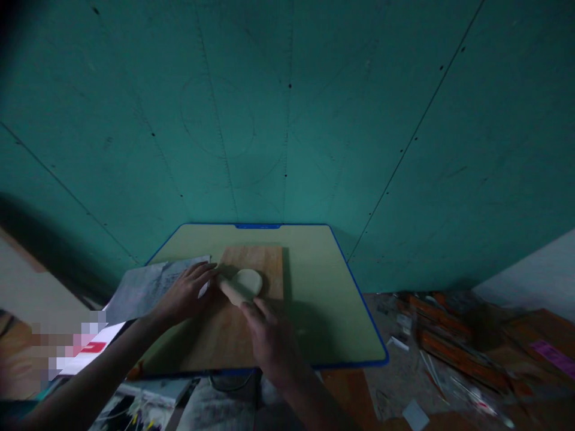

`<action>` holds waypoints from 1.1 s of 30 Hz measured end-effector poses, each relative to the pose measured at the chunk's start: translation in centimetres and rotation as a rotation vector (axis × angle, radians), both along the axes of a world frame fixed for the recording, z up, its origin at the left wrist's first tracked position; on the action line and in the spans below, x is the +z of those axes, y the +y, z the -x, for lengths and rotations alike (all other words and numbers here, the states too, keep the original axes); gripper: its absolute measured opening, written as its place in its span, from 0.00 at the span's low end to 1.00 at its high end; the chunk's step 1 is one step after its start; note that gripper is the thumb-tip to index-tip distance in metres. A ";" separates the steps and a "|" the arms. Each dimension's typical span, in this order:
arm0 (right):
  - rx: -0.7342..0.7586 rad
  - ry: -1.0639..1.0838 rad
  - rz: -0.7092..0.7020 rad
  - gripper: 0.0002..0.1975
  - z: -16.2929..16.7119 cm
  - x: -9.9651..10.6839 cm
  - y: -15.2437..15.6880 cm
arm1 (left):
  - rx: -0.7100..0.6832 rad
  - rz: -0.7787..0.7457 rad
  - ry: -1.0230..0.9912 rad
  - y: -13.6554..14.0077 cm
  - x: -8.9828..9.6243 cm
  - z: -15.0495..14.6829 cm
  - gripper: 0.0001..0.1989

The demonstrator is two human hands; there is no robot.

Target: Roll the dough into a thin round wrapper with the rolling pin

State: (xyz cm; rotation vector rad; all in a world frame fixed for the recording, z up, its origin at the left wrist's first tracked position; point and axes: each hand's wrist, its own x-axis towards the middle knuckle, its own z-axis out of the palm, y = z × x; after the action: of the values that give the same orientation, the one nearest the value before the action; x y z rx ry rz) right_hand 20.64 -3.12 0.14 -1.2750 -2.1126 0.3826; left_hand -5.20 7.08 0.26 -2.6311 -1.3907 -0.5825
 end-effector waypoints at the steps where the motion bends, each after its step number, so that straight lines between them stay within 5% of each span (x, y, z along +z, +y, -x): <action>1: -0.013 0.018 -0.014 0.25 -0.5 -0.1 0.3 | 0.013 -0.015 0.009 -0.6 0.1 0.1 0.17; 9: -0.037 -0.024 -0.071 0.21 -4.3 0.4 3.1 | -0.041 0.066 -0.025 -4.2 1.0 0.4 0.07; 16: -0.086 -0.155 -0.057 0.19 -4.7 -0.9 5.3 | -0.029 0.045 -0.103 -5.6 0.7 -1.2 0.15; 23: -0.181 -0.258 -0.173 0.19 -3.6 -0.7 10.8 | 0.126 0.033 -0.112 -3.8 0.1 -2.5 0.20; 33: -0.203 -0.296 -0.047 0.13 0.0 1.9 18.8 | 0.263 -0.019 -0.152 0.4 0.9 -1.9 0.21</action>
State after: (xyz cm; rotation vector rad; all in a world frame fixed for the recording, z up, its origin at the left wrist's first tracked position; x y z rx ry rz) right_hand 20.62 15.73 2.06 -1.5811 -2.1872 0.0582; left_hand -3.35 7.52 1.13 -2.3756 -1.7281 -0.7669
